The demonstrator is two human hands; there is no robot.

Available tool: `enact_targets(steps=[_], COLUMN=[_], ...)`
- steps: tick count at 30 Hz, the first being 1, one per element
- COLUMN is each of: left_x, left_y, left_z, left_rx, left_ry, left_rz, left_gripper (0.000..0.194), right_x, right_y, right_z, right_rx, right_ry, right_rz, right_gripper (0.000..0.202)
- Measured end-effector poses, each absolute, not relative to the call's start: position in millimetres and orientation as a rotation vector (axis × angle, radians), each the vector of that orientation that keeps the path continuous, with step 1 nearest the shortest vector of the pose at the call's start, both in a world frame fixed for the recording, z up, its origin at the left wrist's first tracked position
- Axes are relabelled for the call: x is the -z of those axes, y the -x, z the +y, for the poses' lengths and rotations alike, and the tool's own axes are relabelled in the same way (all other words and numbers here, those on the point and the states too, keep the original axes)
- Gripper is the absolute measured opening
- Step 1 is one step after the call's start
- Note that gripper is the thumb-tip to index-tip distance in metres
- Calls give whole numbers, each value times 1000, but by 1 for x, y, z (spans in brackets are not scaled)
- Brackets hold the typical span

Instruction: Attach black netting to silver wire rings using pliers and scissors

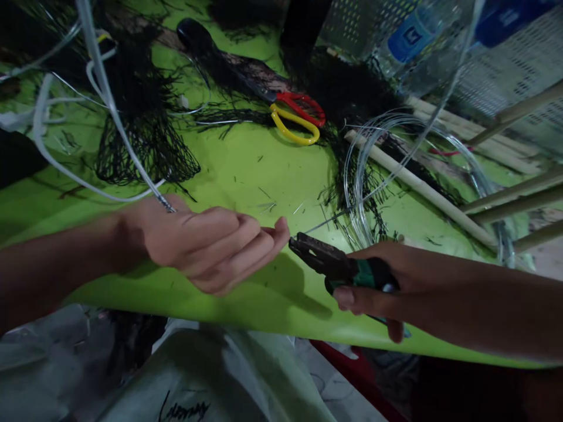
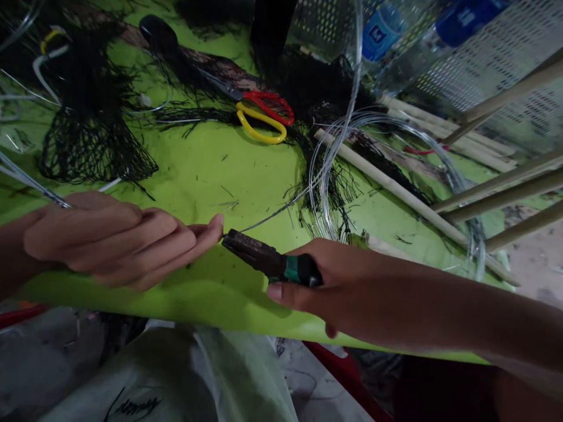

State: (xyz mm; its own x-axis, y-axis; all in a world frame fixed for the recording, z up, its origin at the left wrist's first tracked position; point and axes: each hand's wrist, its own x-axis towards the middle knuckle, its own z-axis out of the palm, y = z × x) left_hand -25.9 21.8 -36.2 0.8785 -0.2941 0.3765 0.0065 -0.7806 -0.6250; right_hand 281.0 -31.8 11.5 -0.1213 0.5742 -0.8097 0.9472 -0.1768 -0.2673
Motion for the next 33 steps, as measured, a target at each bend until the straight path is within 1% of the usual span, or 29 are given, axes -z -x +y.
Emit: enact_targets(steps=[3, 6, 8, 11, 14, 18, 21, 26, 29, 33], left_x=[38, 40, 40, 37, 40, 52, 59, 58, 58, 58], left_y=[28, 29, 29, 25, 23, 23, 25, 25, 25, 24], left_z=[21, 19, 18, 17, 19, 24, 26, 23, 20, 18], left_rx=[524, 357, 349, 358, 299, 509, 600, 550, 496, 518], left_ry=[2613, 2673, 2594, 2491, 2567, 2628, 2494, 2284, 2268, 2310], left_rz=[89, 96, 201, 290, 276, 317, 325, 345, 335, 255], left_gripper=[35, 38, 40, 37, 33, 24, 22, 18, 23, 27], right_x=[-13, -13, -12, -9, -6, -2, 0, 5, 8, 8], right_y=[-284, -283, -281, -279, -279, -280, -281, -282, -283, -280], right_z=[-28, -23, -21, -18, -15, -13, -13, -14, -14, -17], right_rx=[1385, 1366, 1348, 1399, 1471, 1460, 1390, 1445, 1450, 1439], right_ry=[-1594, -1557, -1517, -1504, -1519, -1482, -1487, -1446, -1433, -1411], right_rz=[1404, 1453, 1470, 1453, 1432, 1407, 1421, 1464, 1597, 1662], right_gripper=[57, 53, 51, 48, 45, 48, 50, 53, 53, 55])
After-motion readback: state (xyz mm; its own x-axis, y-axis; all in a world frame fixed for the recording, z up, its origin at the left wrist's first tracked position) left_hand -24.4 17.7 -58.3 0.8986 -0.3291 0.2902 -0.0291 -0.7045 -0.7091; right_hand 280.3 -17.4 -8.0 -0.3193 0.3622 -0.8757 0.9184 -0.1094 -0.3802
